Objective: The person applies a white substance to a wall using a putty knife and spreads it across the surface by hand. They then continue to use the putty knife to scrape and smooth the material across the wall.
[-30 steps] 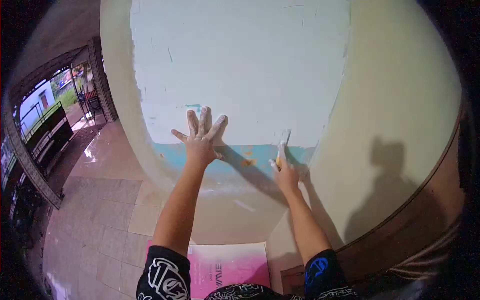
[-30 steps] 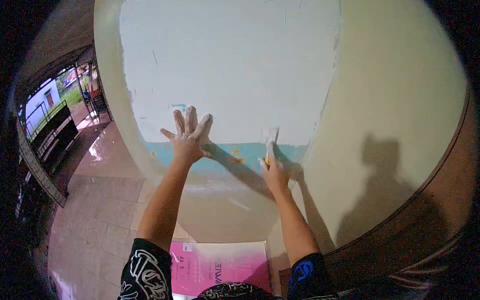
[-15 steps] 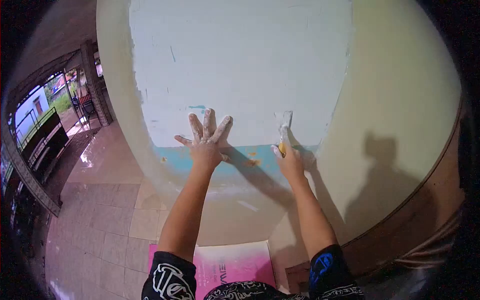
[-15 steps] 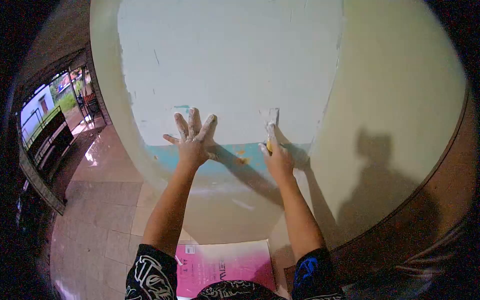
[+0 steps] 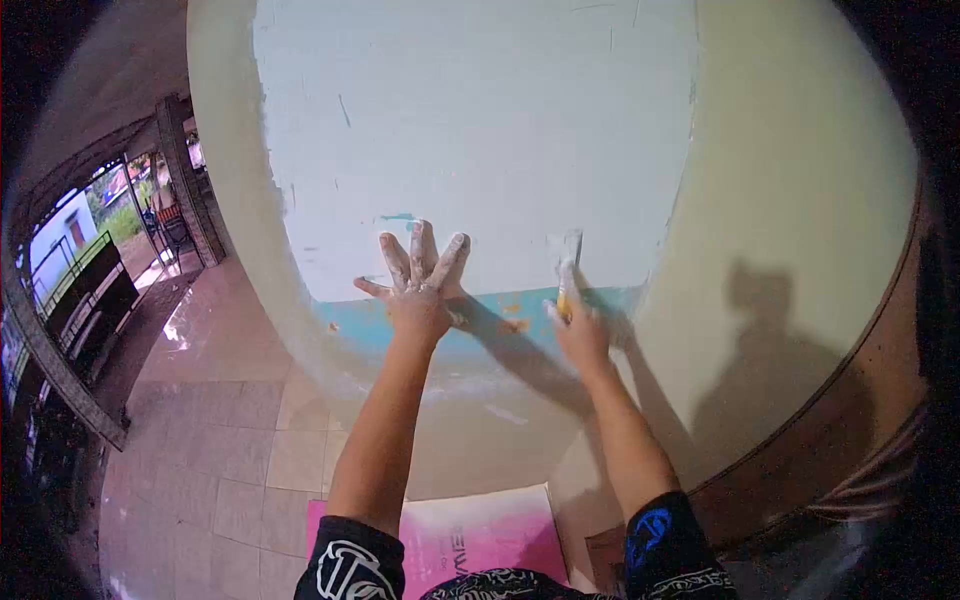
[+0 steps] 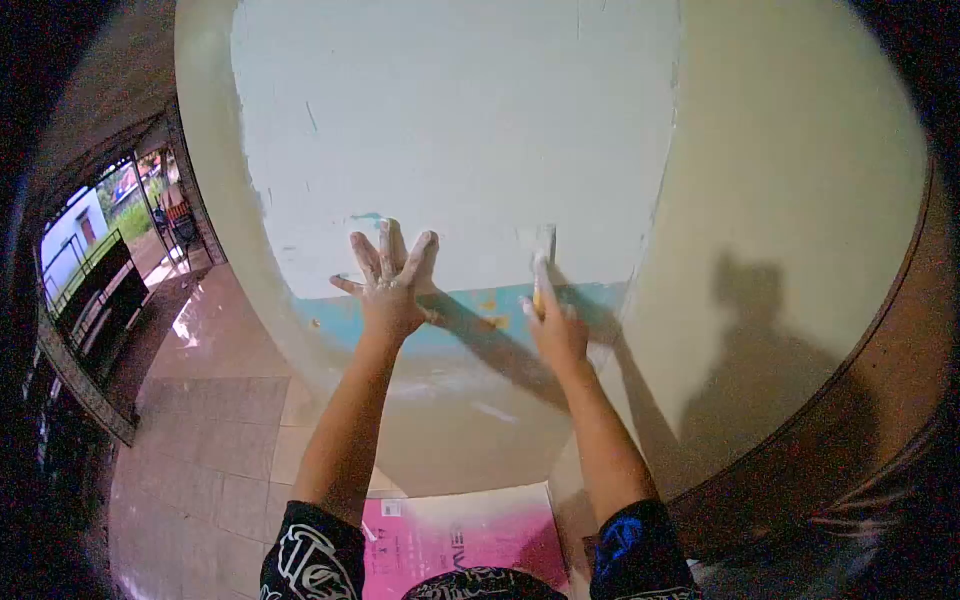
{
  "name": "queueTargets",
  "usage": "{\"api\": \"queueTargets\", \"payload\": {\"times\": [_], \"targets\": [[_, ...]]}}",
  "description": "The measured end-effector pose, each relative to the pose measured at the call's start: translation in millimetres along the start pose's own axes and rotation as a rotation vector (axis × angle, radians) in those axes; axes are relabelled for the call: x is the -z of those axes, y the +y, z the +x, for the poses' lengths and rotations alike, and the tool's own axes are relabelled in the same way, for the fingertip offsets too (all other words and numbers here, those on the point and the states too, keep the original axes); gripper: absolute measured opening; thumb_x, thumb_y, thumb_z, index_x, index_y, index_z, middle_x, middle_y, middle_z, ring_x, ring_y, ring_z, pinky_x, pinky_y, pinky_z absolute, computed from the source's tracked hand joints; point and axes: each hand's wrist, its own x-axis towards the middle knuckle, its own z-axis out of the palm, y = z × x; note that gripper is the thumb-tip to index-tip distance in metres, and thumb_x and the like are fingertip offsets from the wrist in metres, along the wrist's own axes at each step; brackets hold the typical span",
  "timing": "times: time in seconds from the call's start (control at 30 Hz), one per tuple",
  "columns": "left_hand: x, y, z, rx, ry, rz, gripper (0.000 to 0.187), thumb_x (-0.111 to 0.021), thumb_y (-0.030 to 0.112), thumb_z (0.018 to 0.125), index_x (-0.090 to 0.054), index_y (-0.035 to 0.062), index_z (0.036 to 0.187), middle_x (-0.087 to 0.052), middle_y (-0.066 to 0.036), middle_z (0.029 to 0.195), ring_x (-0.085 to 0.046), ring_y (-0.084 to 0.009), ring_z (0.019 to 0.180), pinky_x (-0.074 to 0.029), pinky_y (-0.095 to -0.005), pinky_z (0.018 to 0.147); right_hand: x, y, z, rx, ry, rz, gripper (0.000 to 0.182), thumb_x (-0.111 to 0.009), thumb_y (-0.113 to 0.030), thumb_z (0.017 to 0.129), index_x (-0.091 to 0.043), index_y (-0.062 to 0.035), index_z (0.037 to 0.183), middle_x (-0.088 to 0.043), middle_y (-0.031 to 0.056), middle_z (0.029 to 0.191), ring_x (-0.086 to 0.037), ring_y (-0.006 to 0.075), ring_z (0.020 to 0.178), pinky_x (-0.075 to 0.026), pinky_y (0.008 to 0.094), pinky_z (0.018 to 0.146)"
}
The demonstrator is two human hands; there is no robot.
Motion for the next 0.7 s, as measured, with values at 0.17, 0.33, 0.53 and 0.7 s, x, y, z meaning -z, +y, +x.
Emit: {"api": "queueTargets", "payload": {"times": [0.17,0.33,0.53,0.7], "targets": [[-18,-6,1,-0.042,0.140,-0.038,0.135,-0.098,0.036,0.041,-0.023,0.0597,0.151,-0.007,0.004,0.170,-0.005,-0.0455,0.153,-0.008,-0.0922,0.096,-30,22,-28,0.049,-0.021,0.033,0.076,-0.063,-0.041,0.096,-0.025,-0.0246,0.159,-0.071,0.0207,0.093,-0.068,0.0420,0.081,-0.053,0.0527,0.072],[4,3,0,0.018,-0.011,-0.029,0.131,-0.097,0.038,0.043,-0.025,0.0601,0.150,-0.009,0.004,0.170,-0.003,-0.0450,0.153,-0.007,-0.0917,0.097,19,-28,21,-0.094,-0.110,-0.055,0.074,-0.064,-0.042,0.095,-0.030,-0.0237,0.157,-0.072,0.0220,0.098,-0.069,0.0413,0.091,-0.052,0.0518,0.078],[-16,-1,0,-0.015,0.087,-0.018,0.132,-0.097,0.038,0.043,-0.022,0.0608,0.150,-0.006,0.005,0.170,-0.001,-0.0444,0.153,-0.008,-0.0919,0.097,-16,-6,-29,-0.145,-0.141,0.103,0.074,-0.067,-0.037,0.093,-0.031,-0.0282,0.157,-0.069,0.0256,0.110,-0.068,0.0429,0.097,-0.052,0.0519,0.083],[0,3,2,0.017,-0.008,0.017,0.132,-0.097,0.038,0.044,-0.021,0.0611,0.150,-0.003,0.005,0.170,0.000,-0.0458,0.153,-0.009,-0.0923,0.096,5,-32,16,0.000,0.042,-0.094,0.071,-0.069,-0.032,0.093,-0.037,-0.0245,0.155,-0.072,0.0172,0.091,-0.070,0.0380,0.080,-0.055,0.0474,0.064]]}}
